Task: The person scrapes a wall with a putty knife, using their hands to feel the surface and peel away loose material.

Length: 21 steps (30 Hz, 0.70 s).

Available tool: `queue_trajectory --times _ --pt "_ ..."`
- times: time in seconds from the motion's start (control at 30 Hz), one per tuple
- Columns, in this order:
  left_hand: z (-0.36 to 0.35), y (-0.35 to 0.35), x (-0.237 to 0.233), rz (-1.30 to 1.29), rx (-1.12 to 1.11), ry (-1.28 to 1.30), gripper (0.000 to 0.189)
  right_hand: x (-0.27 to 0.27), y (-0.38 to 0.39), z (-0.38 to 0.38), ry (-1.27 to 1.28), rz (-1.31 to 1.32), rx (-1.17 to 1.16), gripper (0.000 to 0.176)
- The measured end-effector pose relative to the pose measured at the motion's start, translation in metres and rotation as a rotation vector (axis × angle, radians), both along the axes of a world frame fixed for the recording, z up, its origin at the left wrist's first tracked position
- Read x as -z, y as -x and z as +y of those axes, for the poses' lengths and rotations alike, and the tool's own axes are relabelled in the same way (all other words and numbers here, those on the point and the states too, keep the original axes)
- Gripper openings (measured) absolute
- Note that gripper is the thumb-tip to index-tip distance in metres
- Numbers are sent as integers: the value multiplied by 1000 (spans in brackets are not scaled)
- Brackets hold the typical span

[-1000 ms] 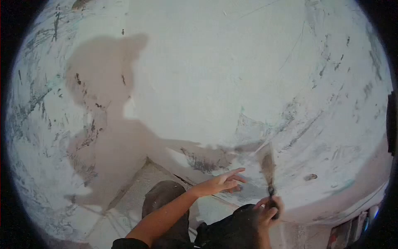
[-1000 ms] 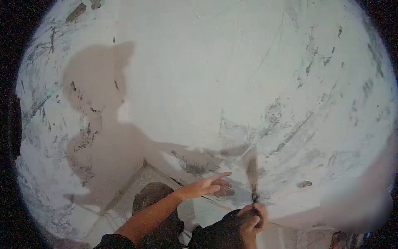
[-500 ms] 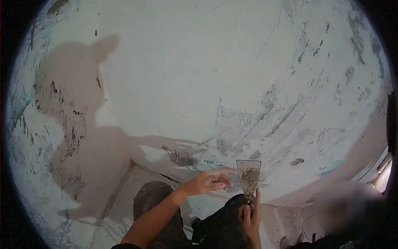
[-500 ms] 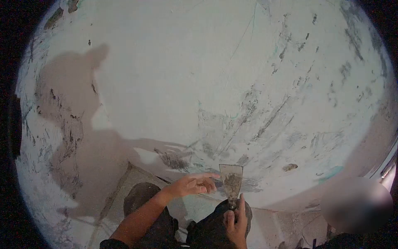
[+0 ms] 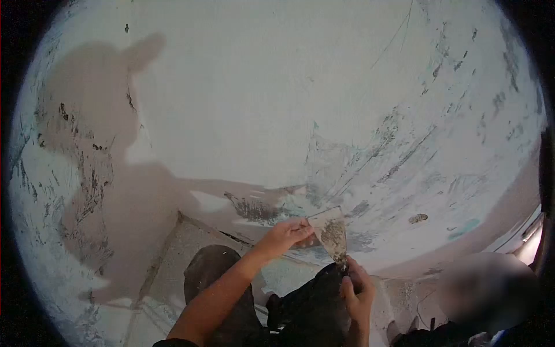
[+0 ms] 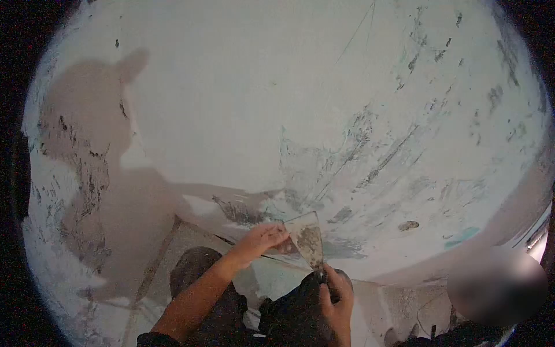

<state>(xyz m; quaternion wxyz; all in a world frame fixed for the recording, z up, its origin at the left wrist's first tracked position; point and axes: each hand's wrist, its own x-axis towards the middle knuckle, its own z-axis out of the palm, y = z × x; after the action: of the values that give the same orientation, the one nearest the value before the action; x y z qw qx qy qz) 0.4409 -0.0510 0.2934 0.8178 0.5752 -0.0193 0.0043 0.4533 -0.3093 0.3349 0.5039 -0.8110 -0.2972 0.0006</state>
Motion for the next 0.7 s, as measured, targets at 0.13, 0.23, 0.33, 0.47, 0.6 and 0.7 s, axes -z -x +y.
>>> queue_trajectory --times 0.13,0.23,0.33,0.47,0.6,0.7 --pt "-7 -6 -17 -26 -204 265 29 -33 -5 7 -257 149 218 18" --pt "-11 -15 -33 -15 -198 310 25 -63 -34 23 -598 -260 109 22" --pt "-16 -34 -51 -127 -214 367 25 -117 -46 62 -1075 -366 -170 40" --pt "-15 -45 -55 -251 -295 322 27 -147 -48 102 -1361 -248 -518 48" --pt "-3 -47 -25 -235 -283 186 31 -138 -59 123 -1251 -322 -674 49" --pt "-7 -41 -20 -105 -376 373 31 -131 -60 122 -1331 -332 -691 46"
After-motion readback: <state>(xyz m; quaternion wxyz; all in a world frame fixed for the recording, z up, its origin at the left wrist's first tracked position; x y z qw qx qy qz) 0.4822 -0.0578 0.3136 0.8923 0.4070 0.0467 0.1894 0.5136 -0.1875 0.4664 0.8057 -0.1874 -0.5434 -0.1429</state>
